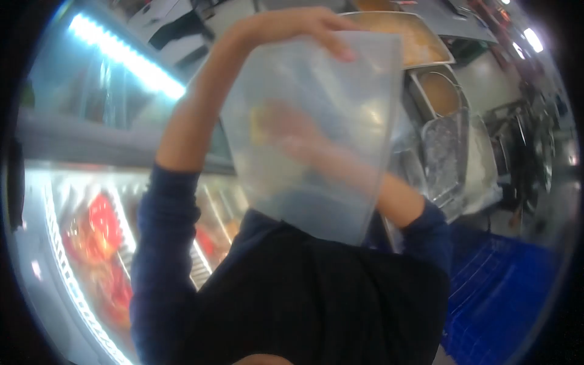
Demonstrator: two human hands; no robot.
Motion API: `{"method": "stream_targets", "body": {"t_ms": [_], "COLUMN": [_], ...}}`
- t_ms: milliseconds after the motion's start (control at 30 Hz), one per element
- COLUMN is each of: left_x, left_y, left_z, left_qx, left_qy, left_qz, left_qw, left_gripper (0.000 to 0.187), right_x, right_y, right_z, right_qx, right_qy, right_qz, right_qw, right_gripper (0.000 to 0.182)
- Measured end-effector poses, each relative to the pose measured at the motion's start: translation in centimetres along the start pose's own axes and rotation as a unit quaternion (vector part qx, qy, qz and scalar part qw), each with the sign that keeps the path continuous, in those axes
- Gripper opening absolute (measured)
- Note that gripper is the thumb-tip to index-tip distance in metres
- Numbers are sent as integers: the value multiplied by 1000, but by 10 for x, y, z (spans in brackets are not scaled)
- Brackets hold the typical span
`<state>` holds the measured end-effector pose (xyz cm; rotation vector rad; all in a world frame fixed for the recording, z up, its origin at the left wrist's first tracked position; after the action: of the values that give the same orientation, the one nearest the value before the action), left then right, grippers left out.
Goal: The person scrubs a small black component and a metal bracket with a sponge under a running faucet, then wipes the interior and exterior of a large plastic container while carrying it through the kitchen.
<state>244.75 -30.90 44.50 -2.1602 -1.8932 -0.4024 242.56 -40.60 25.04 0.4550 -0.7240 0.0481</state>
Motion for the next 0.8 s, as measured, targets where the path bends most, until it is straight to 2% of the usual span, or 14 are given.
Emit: {"method": "stream_targets", "body": {"t_ms": [67, 167, 233, 267, 300, 367, 400, 467, 533, 600, 633, 700, 767, 800], "left_x": [1, -2, -3, -1, 2, 6, 7, 8, 6, -1, 0, 5, 8, 8], "left_y": [-11, -1, -4, -9, -14, -14, -14, -15, -17, -15, -12, -8, -11, -13], "left_z": [-16, 1, 15, 14, 14, 17, 20, 20, 20, 18, 20, 26, 29, 30], "left_qx": [22, 51, 73, 58, 43, 50, 58, 60, 63, 54, 55, 90, 76, 61], "left_qy": [6, -2, -20, -36, -52, -32, -14, -19, -25, -110, -116, -54, -58, -62], "left_qz": [8, 15, 3, -25, -52, -56, -57, -56, -58, 3, -5, 11, -4, -13], "left_qw": [1000, 999, 997, 997, 996, 997, 997, 996, 996, 992, 992, 994, 995, 996], "left_gripper": [78, 77, 79, 78, 77, 76, 75, 76, 77, 82, 82, 86, 86, 86], "right_x": [55, 44, -3, -37, -70, -113, -111, -101, -56, 17, 25, 25, -57, -82], "right_y": [51, 58, 17, -9, -35, -75, -75, -73, -28, 48, 61, 69, -10, -35], "right_z": [29, 17, 7, -3, -9, 8, 8, 17, 1, 10, 28, 40, 1, 9], "right_qx": [-102, -202, -137, -43, 54, -14, -12, 107, 122, -215, -212, -389, -96, 31], "right_qy": [-228, -180, 136, -72, -276, -153, -153, -301, -348, -188, -187, -18, -155, -235], "right_qz": [8, -45, -104, -38, 28, 255, 259, 278, 52, 31, 40, 41, 36, 118], "right_qw": [968, 962, 976, 996, 959, 955, 954, 906, 928, 958, 958, 920, 983, 964], "right_gripper": [41, 40, 42, 41, 41, 38, 38, 32, 29, 29, 29, 31, 31, 29]}}
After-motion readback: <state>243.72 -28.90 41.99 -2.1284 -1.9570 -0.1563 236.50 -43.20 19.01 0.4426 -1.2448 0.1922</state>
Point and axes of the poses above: each hand's wrist, its own y-axis towards the middle knuckle, its own x-axis out of the back of the hand, z = x × y, the point moved 4 cm from there along y, towards the middle knuckle, and after that the axes turned 9 degrees about -y, right-handed, at the moved point
